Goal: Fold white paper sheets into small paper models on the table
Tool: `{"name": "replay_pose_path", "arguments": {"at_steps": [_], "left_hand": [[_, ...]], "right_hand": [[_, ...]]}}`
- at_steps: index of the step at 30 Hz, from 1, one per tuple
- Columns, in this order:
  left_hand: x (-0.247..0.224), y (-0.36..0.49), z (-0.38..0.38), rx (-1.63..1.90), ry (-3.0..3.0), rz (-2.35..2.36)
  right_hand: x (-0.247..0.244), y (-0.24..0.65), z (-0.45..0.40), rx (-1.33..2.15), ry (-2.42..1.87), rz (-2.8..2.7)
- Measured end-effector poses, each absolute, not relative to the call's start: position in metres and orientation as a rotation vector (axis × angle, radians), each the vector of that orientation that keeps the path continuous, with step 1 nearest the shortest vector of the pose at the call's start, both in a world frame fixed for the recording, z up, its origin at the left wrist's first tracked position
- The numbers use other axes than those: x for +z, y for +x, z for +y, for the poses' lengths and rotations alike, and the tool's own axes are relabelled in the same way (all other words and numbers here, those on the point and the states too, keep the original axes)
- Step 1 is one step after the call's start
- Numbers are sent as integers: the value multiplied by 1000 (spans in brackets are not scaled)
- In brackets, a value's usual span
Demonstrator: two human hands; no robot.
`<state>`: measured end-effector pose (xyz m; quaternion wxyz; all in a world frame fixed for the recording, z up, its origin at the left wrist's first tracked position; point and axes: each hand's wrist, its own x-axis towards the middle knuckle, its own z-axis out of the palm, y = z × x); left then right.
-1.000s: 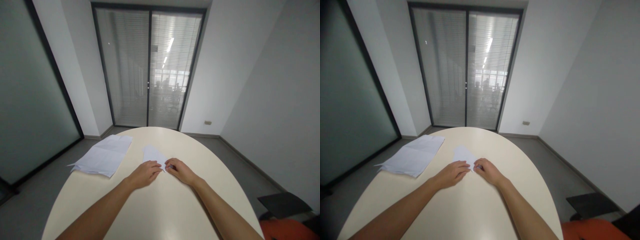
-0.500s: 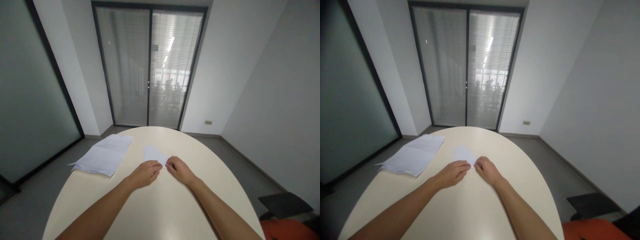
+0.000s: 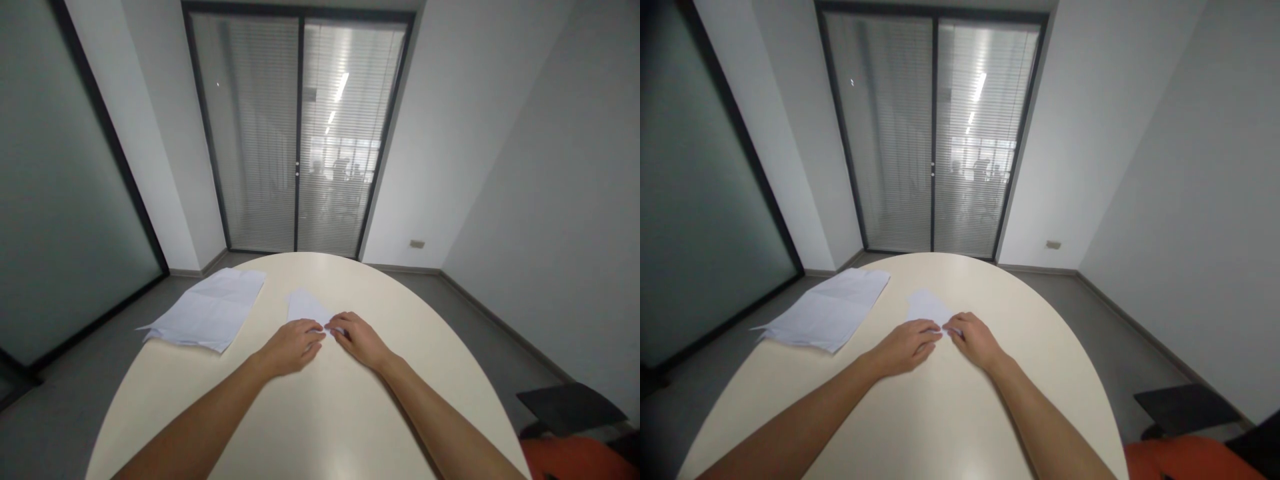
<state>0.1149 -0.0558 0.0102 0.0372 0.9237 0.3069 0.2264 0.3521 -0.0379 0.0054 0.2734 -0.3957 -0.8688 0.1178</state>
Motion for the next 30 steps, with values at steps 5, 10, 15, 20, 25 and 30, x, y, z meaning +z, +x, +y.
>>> {"name": "replay_pose_path", "arguments": {"at_steps": [5, 10, 15, 20, 25, 30], "left_hand": [[11, 116, -57, 728, 2831, 1031], [7, 116, -54, 768, 2809, 1162], [2, 117, -52, 752, 2740, 1281], [0, 116, -51, 727, 2650, 1334], [0, 114, -49, 726, 2621, 1327], [0, 112, -48, 767, 2606, 1291]], "right_hand": [[16, 353, -43, 237, -1041, -2441], [28, 348, -53, 242, -961, -2528], [29, 343, -60, 409, -821, -2554], [20, 341, -57, 538, -829, -2500], [11, 351, -48, 374, -1019, -2474], [15, 359, -48, 241, -1185, -2529]]}}
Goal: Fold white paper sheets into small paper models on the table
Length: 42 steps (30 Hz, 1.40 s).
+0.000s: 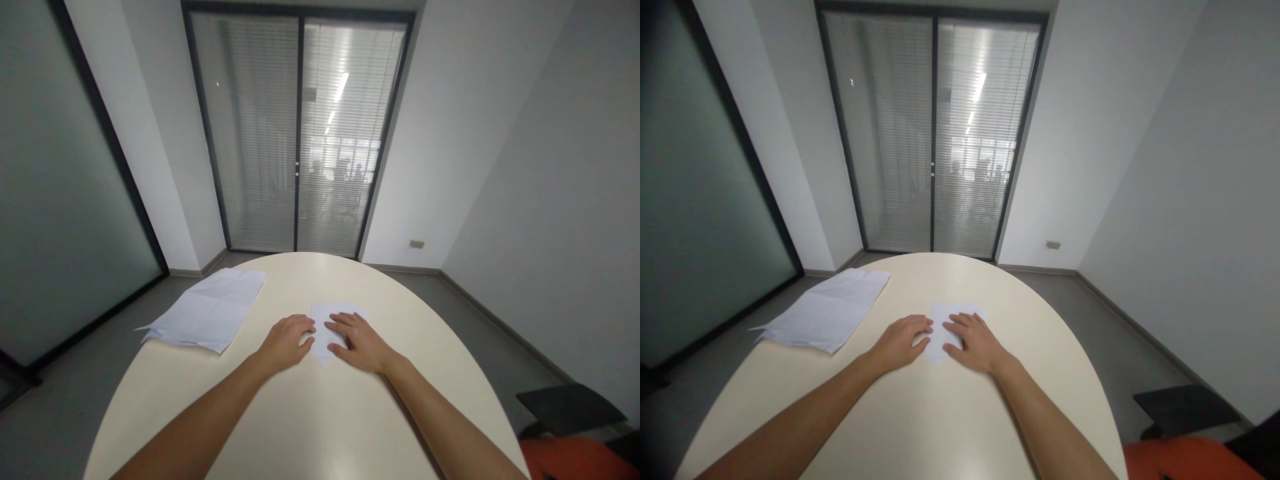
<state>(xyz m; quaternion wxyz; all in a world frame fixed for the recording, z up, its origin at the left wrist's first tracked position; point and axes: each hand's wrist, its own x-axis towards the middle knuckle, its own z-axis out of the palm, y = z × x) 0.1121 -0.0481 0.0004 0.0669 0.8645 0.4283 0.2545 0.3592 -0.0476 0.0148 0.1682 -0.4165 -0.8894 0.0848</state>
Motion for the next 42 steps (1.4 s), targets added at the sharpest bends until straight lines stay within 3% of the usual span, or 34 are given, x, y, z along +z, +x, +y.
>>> {"name": "replay_pose_path", "arguments": {"at_steps": [10, 19, 27, 42], "left_hand": [[8, 107, -57, 585, 2691, 1013], [8, 107, -56, 510, 2742, 1018], [15, 106, -59, 543, 2737, 893], [12, 105, -58, 550, 2736, 890]], "right_hand": [[13, 354, -49, 263, -1048, -2485], [2, 376, -32, 299, -1538, -2383], [-1, 383, -21, 53, -1628, -2142], [-6, 392, -14, 56, -1631, -2124]]}}
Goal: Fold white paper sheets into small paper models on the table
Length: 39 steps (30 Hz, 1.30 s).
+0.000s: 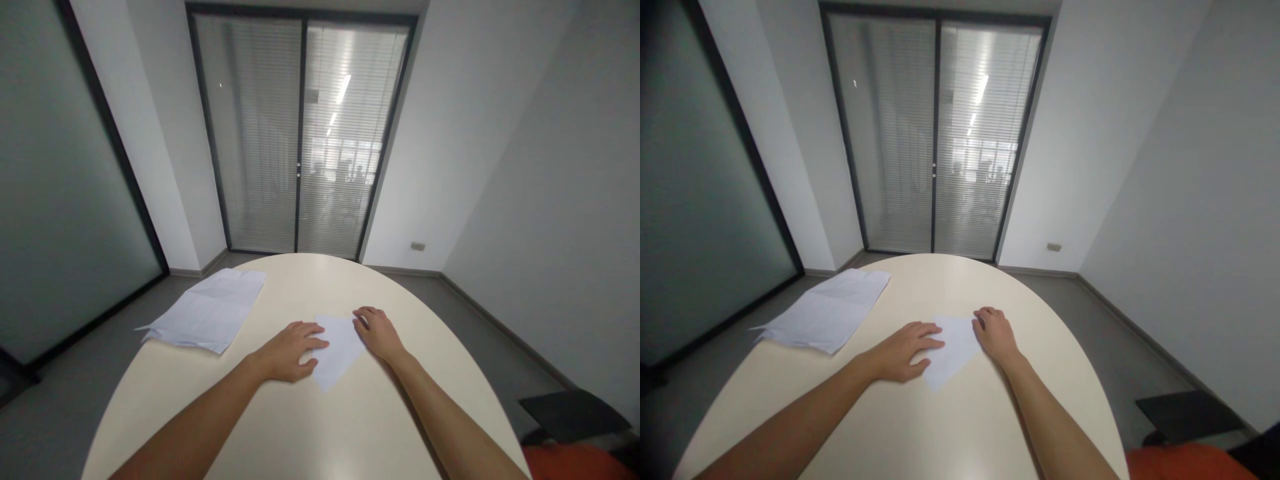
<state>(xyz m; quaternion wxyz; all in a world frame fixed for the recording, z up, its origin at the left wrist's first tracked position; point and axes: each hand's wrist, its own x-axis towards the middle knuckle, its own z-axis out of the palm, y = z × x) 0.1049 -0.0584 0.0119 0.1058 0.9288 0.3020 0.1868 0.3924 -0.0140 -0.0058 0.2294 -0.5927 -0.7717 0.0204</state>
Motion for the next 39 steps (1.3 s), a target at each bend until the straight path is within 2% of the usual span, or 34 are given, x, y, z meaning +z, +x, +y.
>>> {"name": "replay_pose_path", "arguments": {"at_steps": [39], "left_hand": [[15, 106, -60, 467, 2743, 937]], "right_hand": [[4, 382, -19, 93, -1493, -2213]]}}
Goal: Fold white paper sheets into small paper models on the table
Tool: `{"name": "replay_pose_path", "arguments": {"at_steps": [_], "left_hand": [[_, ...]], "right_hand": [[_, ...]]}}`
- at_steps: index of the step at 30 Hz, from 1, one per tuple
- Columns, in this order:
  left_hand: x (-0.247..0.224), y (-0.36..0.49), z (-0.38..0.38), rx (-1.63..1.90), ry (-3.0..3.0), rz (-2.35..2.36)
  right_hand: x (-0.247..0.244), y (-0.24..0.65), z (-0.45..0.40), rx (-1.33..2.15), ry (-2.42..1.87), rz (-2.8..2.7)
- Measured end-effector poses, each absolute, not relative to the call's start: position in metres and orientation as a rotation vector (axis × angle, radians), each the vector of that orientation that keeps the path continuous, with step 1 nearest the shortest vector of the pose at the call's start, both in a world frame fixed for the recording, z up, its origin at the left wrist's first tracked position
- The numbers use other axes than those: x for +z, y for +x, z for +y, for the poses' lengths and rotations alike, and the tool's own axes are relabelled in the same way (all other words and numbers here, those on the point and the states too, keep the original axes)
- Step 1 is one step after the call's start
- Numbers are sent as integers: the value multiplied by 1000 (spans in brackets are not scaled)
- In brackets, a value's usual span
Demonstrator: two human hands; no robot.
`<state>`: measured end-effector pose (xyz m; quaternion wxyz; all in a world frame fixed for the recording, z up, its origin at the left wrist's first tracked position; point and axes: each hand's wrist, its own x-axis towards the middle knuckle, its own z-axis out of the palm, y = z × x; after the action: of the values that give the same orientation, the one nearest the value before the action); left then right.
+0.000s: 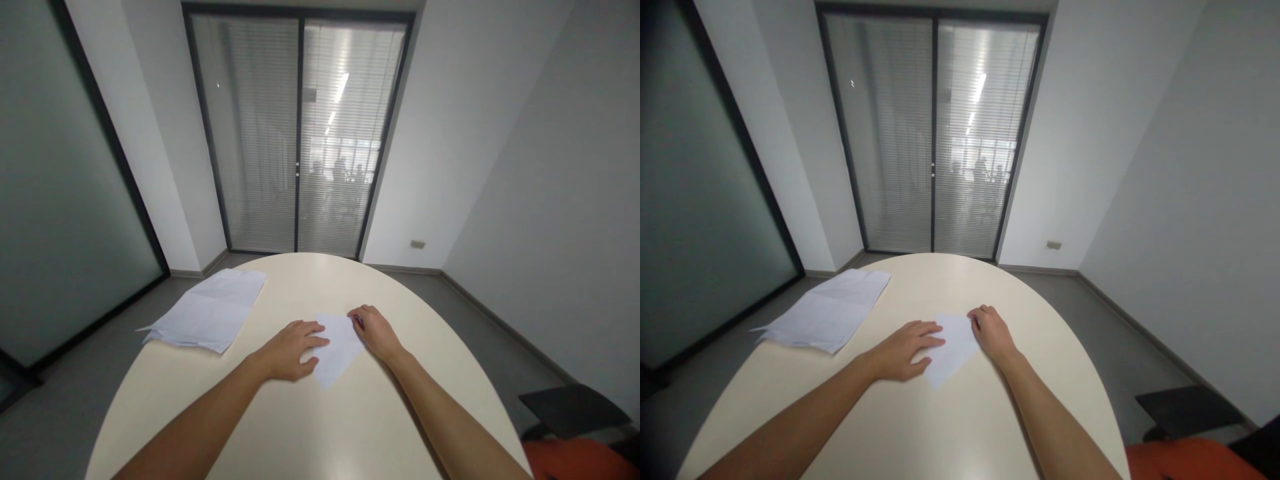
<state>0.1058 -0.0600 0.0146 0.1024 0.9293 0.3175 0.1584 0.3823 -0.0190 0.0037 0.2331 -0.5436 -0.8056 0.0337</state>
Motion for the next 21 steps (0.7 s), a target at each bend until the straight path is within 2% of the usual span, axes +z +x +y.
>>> {"name": "replay_pose_path", "arguments": {"at_steps": [6, 14, 21], "left_hand": [[10, 105, -58, 524, 2759, 968], [-5, 105, -41, 837, 2525, 1236], [9, 107, -42, 687, 2622, 1411]], "right_hand": [[4, 384, -19, 106, -1502, -2222], [8, 385, -28, 99, -1501, -2273], [13, 380, -35, 78, -1520, -2375]]}}
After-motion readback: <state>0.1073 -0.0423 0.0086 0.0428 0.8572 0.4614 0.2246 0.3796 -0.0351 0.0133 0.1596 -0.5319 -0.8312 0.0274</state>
